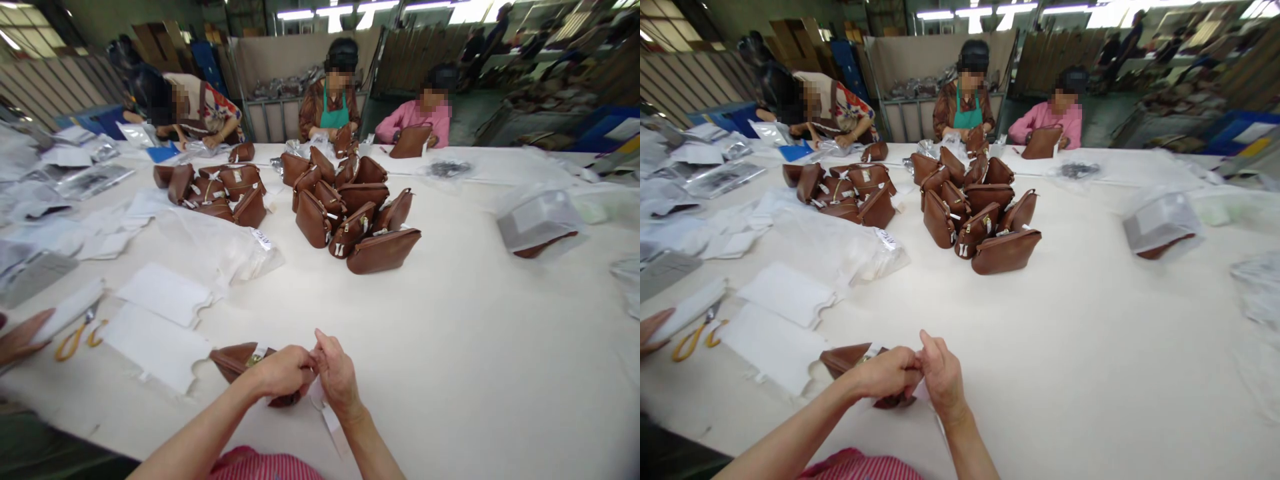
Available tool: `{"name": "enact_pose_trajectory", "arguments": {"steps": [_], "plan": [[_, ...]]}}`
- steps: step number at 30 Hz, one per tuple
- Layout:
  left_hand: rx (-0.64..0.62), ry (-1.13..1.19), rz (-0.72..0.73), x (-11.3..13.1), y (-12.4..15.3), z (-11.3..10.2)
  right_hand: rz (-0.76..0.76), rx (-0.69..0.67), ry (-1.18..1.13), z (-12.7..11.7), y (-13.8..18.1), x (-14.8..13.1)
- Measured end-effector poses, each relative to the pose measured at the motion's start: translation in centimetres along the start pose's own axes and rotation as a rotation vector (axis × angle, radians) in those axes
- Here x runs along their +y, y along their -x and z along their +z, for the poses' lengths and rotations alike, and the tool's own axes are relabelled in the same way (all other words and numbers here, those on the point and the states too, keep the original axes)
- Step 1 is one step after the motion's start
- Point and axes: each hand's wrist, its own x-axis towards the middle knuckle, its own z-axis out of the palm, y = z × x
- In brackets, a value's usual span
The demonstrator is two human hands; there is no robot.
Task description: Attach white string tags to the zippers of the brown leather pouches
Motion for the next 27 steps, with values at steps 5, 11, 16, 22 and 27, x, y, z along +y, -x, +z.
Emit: {"name": "enact_pose_trajectory", "arguments": {"steps": [5,11,16,22,27], "plan": [[0.046,0.009,0.047,-0.5,-0.5,0.3,0.006,0.071,0.050,-0.8,-0.5,-0.4],[0.294,-0.165,0.101,-1.0,-0.4,1.7,0.255,-0.122,0.015,-2.7,-0.6,-1.9],[0.350,-0.254,0.176,-1.9,-0.9,2.5,0.535,-0.383,-0.177,-4.8,-1.8,-3.1],[0.383,-0.249,0.251,-2.2,-0.6,2.6,0.902,-0.493,-0.568,-5.8,-2.3,-3.1],[0.368,-0.277,0.410,-2.5,-0.4,2.8,1.135,-0.345,-0.825,-5.0,-1.4,-2.7]]}}
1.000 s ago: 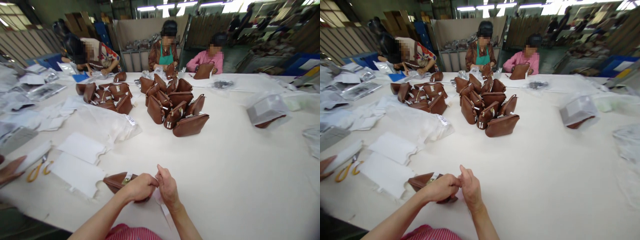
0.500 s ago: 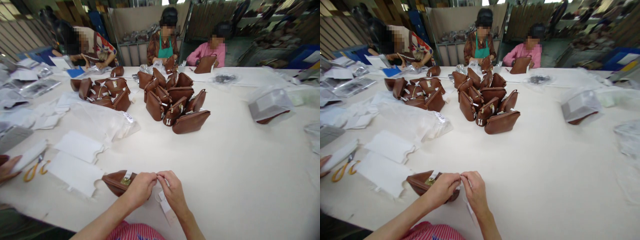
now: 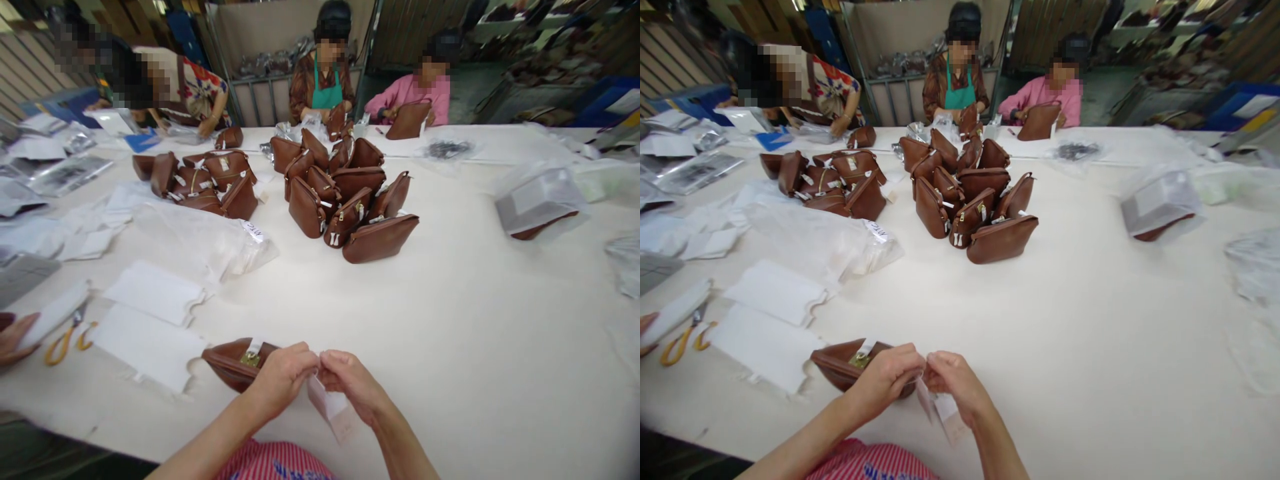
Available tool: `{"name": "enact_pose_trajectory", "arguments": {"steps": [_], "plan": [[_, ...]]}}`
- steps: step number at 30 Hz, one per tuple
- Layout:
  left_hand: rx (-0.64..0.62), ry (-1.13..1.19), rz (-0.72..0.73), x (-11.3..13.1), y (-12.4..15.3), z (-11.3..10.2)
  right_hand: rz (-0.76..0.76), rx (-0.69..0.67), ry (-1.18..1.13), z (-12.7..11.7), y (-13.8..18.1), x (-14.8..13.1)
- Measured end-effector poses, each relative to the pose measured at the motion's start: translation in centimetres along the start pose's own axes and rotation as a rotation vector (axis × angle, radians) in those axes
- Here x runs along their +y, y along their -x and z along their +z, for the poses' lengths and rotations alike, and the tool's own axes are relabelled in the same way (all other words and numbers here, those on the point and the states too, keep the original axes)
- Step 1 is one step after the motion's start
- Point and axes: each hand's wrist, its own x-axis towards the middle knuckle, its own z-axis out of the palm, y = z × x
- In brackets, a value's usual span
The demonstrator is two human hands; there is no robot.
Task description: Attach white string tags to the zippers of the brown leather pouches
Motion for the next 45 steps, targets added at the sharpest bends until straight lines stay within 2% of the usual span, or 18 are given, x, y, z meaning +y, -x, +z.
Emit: {"name": "enact_pose_trajectory", "arguments": {"steps": [7,12,17,22,27,35,40,45], "plan": [[0.040,0.015,-0.003,0.0,0.2,0.0,-0.088,-0.046,-0.014,0.5,0.2,0.8],[0.053,0.061,-0.007,-0.3,0.0,0.0,-0.192,0.060,-0.100,1.5,-0.3,2.1],[0.034,0.212,-0.023,-0.2,0.2,-0.3,-0.253,0.121,-0.223,1.9,-0.6,3.3],[-0.040,0.285,-0.080,0.3,0.2,-0.8,-0.247,0.133,-0.251,1.7,-0.6,3.5],[0.070,0.340,-0.261,0.4,0.0,-0.6,-0.166,0.182,-0.309,1.5,-0.5,3.6],[0.094,0.469,-0.345,0.5,-0.3,-0.7,-0.207,0.218,-0.289,1.1,-0.3,4.4],[0.114,0.396,-0.352,0.6,-0.4,-0.9,-0.210,0.230,-0.353,1.2,-0.4,4.6],[0.114,0.247,-0.261,1.0,-0.6,-0.5,-0.145,0.194,-0.532,1.5,-0.2,4.3]]}}
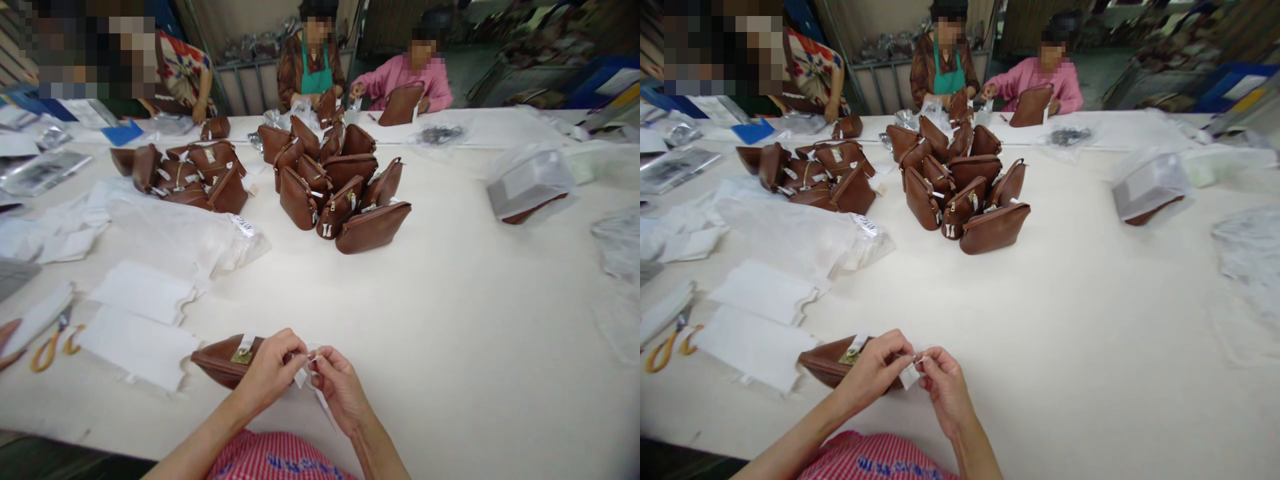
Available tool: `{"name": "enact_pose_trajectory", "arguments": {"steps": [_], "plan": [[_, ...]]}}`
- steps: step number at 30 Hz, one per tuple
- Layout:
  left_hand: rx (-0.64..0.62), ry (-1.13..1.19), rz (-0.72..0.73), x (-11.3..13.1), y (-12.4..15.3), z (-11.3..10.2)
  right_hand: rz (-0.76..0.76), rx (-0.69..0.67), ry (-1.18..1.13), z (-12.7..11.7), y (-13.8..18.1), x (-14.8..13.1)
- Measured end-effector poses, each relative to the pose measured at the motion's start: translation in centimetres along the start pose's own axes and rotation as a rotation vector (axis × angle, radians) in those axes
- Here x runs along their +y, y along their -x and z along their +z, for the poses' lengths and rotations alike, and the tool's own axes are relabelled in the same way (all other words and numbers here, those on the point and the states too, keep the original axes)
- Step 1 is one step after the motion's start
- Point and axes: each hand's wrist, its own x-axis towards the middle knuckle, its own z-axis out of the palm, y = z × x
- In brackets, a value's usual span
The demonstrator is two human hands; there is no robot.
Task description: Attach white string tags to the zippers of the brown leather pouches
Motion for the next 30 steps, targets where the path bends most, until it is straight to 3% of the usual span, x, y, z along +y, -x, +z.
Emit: {"name": "enact_pose_trajectory", "arguments": {"steps": [9,14,30], "plan": [[-0.088,-0.101,-0.055,-0.29,-0.30,0.42,0.004,-0.006,0.031,0.30,-0.30,0.50],[-0.058,-0.140,-0.103,-0.16,-0.41,0.52,-0.045,0.012,0.063,0.58,-0.18,0.49],[-0.100,-0.276,-0.040,-0.48,-0.32,0.75,-0.064,0.004,0.190,0.32,-0.19,0.52]]}}
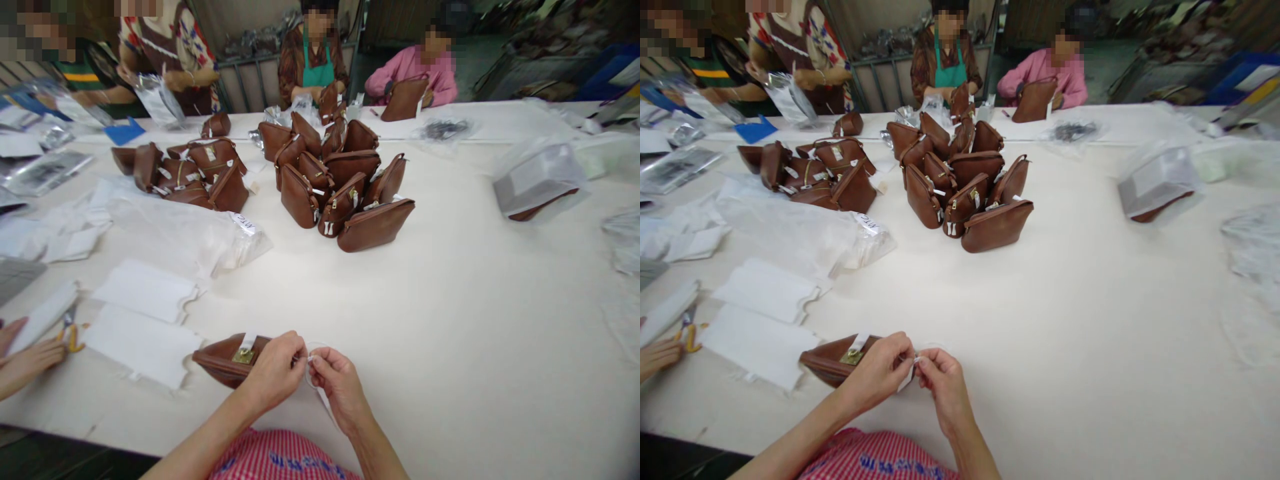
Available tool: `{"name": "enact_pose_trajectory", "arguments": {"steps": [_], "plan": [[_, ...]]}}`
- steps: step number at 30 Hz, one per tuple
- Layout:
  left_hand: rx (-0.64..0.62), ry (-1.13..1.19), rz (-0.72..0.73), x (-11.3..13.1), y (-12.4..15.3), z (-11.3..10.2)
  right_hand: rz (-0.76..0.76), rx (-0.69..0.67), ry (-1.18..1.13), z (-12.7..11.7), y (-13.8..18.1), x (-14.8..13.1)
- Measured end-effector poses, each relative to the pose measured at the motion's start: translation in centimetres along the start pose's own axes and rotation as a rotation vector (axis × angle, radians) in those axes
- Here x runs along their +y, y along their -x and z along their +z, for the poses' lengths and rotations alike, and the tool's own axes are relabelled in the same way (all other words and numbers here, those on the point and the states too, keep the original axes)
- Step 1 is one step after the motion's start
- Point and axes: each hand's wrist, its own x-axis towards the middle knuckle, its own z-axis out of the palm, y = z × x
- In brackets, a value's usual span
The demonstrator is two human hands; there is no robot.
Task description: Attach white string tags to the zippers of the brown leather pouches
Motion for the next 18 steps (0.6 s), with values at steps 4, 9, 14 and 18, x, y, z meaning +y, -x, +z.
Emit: {"name": "enact_pose_trajectory", "arguments": {"steps": [4,9,14,18], "plan": [[-0.005,0.000,0.004,-0.02,0.04,0.09,-0.017,-0.016,0.024,-0.05,-0.02,0.01],[-0.005,-0.001,0.008,0.05,0.08,-0.05,-0.007,0.008,-0.013,-0.17,-0.13,-0.04],[-0.014,-0.005,0.006,0.31,0.04,-0.32,-0.014,-0.012,0.042,-0.20,-0.04,-0.02],[-0.016,-0.009,-0.001,0.28,0.06,-0.30,-0.024,-0.025,0.077,-0.09,0.11,-0.25]]}}
